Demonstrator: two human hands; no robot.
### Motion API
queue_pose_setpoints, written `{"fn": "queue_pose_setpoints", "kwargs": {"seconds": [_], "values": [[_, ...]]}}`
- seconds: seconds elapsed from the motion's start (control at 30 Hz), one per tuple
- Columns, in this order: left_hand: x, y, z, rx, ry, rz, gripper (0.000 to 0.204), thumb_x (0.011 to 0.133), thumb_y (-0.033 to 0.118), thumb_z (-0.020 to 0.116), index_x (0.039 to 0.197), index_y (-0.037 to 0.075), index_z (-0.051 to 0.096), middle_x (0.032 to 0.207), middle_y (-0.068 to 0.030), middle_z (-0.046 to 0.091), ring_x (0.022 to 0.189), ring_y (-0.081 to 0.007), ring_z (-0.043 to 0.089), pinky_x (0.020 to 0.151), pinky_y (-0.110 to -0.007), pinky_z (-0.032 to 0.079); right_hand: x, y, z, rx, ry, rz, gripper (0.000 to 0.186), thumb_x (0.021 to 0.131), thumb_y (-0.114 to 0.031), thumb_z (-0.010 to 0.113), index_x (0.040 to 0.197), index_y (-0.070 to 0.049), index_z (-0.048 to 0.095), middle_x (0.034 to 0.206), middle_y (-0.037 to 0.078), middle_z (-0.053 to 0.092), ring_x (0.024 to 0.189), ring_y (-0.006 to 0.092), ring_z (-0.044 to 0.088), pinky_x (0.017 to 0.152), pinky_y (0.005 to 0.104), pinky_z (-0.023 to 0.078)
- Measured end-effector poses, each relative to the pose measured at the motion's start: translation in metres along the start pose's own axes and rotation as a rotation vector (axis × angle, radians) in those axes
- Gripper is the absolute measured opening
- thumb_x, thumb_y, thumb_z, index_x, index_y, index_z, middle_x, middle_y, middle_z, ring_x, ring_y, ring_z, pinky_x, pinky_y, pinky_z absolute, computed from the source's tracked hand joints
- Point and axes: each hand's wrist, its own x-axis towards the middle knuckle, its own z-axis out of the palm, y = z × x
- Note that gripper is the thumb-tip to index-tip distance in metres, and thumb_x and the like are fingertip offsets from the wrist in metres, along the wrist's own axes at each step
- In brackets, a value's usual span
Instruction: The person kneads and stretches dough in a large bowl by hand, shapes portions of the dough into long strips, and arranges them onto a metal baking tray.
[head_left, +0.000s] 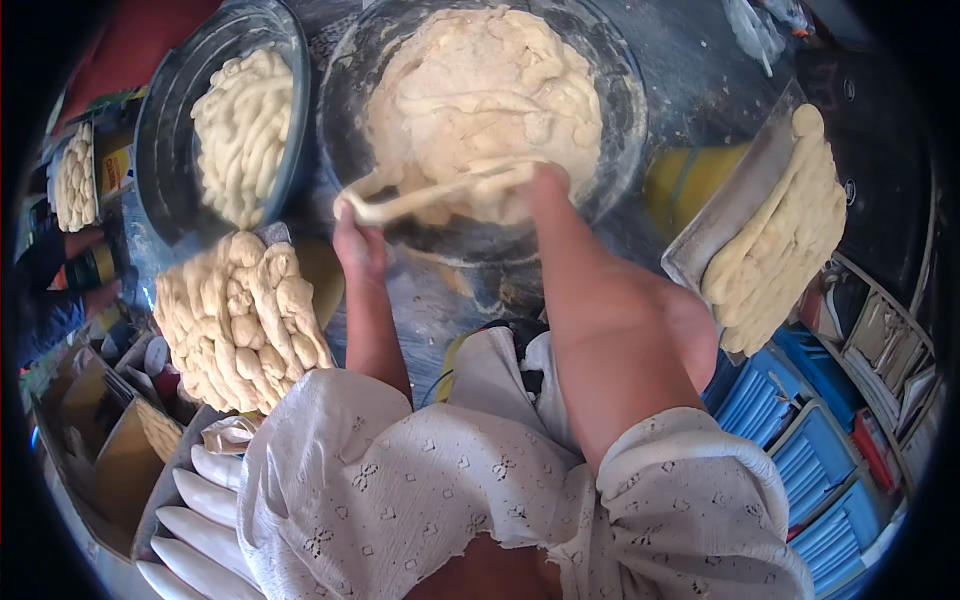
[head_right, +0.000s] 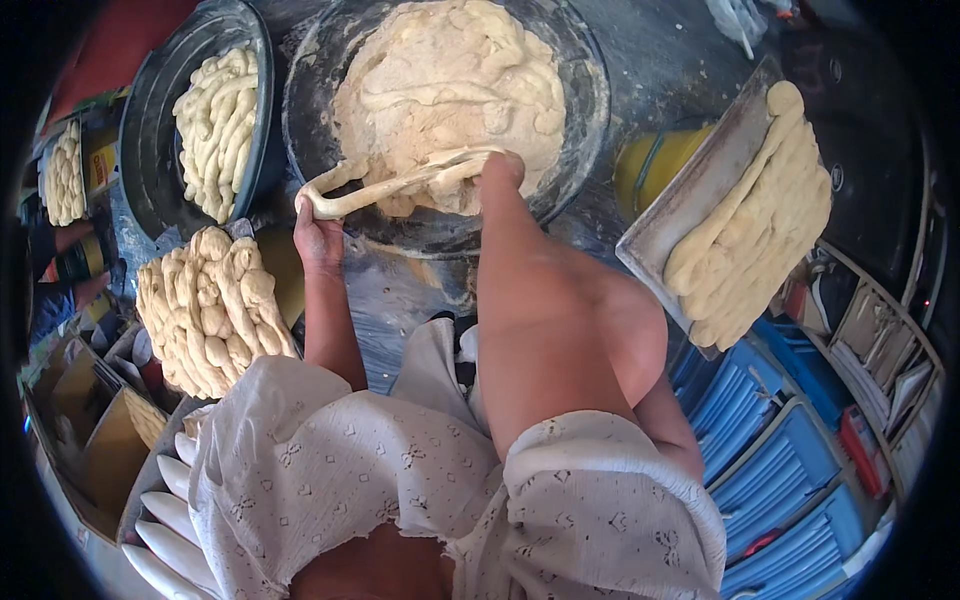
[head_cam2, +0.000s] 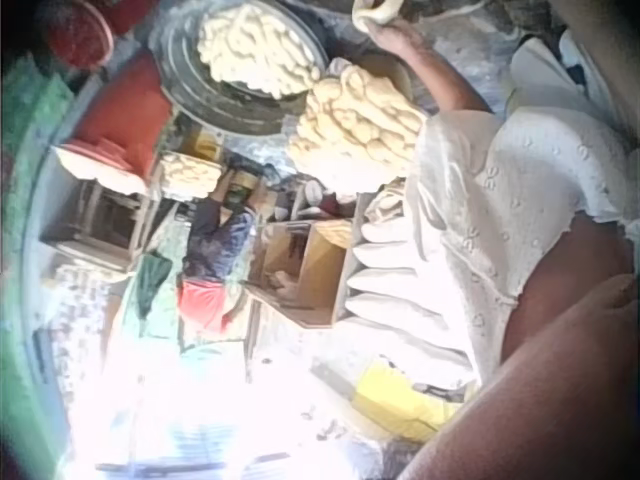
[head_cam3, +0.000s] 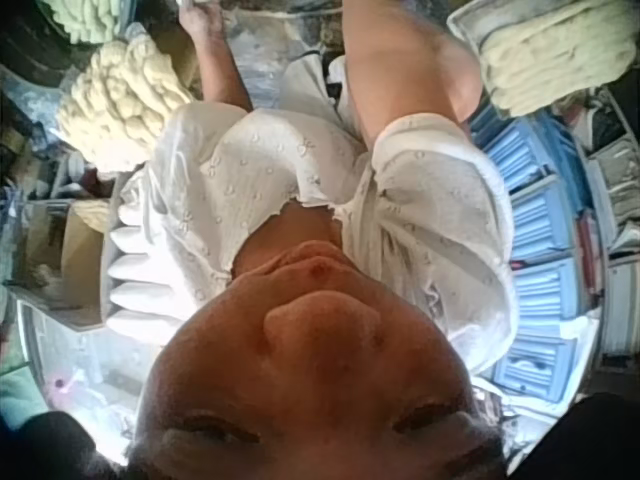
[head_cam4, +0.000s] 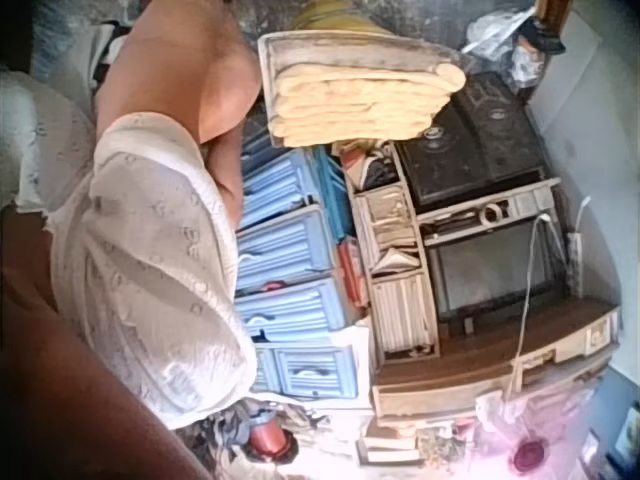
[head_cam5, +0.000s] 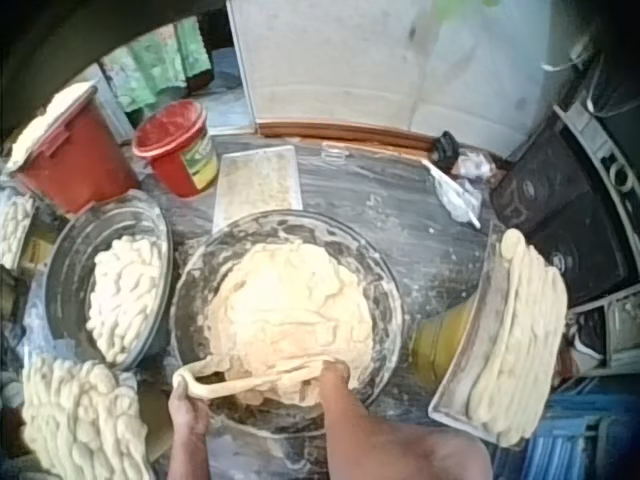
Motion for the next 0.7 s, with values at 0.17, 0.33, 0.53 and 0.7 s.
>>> {"fn": "queue_pose_setpoints", "kwargs": {"seconds": [0.17, 0.33, 0.53, 0.7], "values": [[0.026, 0.000, -0.005, 1.679, 0.016, 0.020, 0.044, 0.075, 0.027, 0.063, 0.105, -0.004, 0.056, 0.107, -0.0201, 0.056, 0.091, -0.0329, 0.057, 0.079, -0.038, 0.045, -0.002, -0.005, -0.004, 0.529, 0.015, 0.144, 0.036, 0.083, -0.019, 0.051, 0.116, -0.003, 0.047, 0.109, 0.016, 0.055, 0.095, 0.0294, 0.056, 0.072, 0.0442, 0.049], [-0.004, -0.044, 0.079, 1.956, -0.138, 0.501, 0.048, 0.066, 0.026, 0.067, 0.105, 0.001, 0.056, 0.111, -0.0203, 0.051, 0.099, -0.0357, 0.053, 0.085, -0.043, 0.043, 0.000, 0.004, -0.008, 0.632, -0.193, 0.303, 0.030, 0.086, -0.016, 0.045, 0.113, -0.003, 0.045, 0.105, 0.016, 0.056, 0.087, 0.0300, 0.058, 0.066, 0.0462, 0.051], [0.009, -0.110, 0.030, 2.140, -0.523, 0.656, 0.032, 0.070, 0.027, 0.066, 0.095, 0.009, 0.057, 0.103, -0.0101, 0.055, 0.096, -0.0291, 0.056, 0.082, -0.046, 0.040, -0.001, 0.001, -0.011, 0.470, -0.357, 0.249, 0.029, 0.086, -0.017, 0.042, 0.111, -0.002, 0.046, 0.089, 0.016, 0.057, 0.073, 0.0257, 0.056, 0.065, 0.0413, 0.049], [-0.004, -0.064, 0.013, 2.360, -0.584, 0.436, 0.015, 0.078, 0.025, 0.058, 0.087, 0.014, 0.060, 0.085, -0.0061, 0.059, 0.088, -0.0237, 0.057, 0.073, -0.042, 0.038, 0.017, -0.002, -0.021, 0.852, 0.078, 0.220, 0.028, 0.084, -0.017, 0.041, 0.105, 0.001, 0.048, 0.074, 0.014, 0.057, 0.069, 0.0251, 0.054, 0.064, 0.0400, 0.046]]}}
